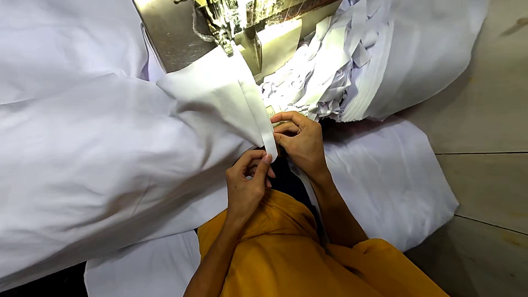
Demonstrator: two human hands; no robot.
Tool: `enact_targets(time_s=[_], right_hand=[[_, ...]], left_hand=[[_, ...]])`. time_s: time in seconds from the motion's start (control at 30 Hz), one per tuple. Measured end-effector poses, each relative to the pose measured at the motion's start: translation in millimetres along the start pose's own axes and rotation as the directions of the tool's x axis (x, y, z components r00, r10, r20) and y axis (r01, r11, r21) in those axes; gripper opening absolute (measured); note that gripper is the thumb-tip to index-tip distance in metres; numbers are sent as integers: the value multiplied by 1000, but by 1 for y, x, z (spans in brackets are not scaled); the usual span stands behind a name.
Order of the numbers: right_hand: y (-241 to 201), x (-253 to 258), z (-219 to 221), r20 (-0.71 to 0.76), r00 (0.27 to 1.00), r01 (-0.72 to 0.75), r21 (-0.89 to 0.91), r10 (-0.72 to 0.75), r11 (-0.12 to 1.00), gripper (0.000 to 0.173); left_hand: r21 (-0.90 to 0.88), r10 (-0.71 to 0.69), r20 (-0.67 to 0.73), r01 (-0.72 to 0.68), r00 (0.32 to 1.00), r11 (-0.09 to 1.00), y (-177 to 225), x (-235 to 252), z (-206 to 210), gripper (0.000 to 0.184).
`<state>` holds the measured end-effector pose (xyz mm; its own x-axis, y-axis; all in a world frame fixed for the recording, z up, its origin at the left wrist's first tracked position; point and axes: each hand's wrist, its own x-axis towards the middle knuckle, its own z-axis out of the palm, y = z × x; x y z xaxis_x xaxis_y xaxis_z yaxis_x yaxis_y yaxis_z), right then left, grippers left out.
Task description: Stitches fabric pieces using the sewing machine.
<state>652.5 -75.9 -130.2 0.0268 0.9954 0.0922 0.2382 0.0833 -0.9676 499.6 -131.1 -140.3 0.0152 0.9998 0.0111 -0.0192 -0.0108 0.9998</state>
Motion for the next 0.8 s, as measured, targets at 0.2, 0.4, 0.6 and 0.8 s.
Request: enact_targets(time_s=[0.2,0.4,0.6,0.8], right_hand=[[1,0,1,-5,1000,-26,-13,26,1000,36],[3,1,1,15,1000,-28,-11,28,1000,35],[4,3,-7,110,994,-14,59,7,998,30],[3,0,-10,113,992,43,52,-49,998,23]], left_hand=[[-15,-2,-23,2,1000,1000,-2,0,2,10],[-20,-3,-32,3,999,1000,-2,0,3,9],[181,24,-66,-12,998,983,-11,4,12,10],[316,18,-96,14,995,949,-18,10,18,14]])
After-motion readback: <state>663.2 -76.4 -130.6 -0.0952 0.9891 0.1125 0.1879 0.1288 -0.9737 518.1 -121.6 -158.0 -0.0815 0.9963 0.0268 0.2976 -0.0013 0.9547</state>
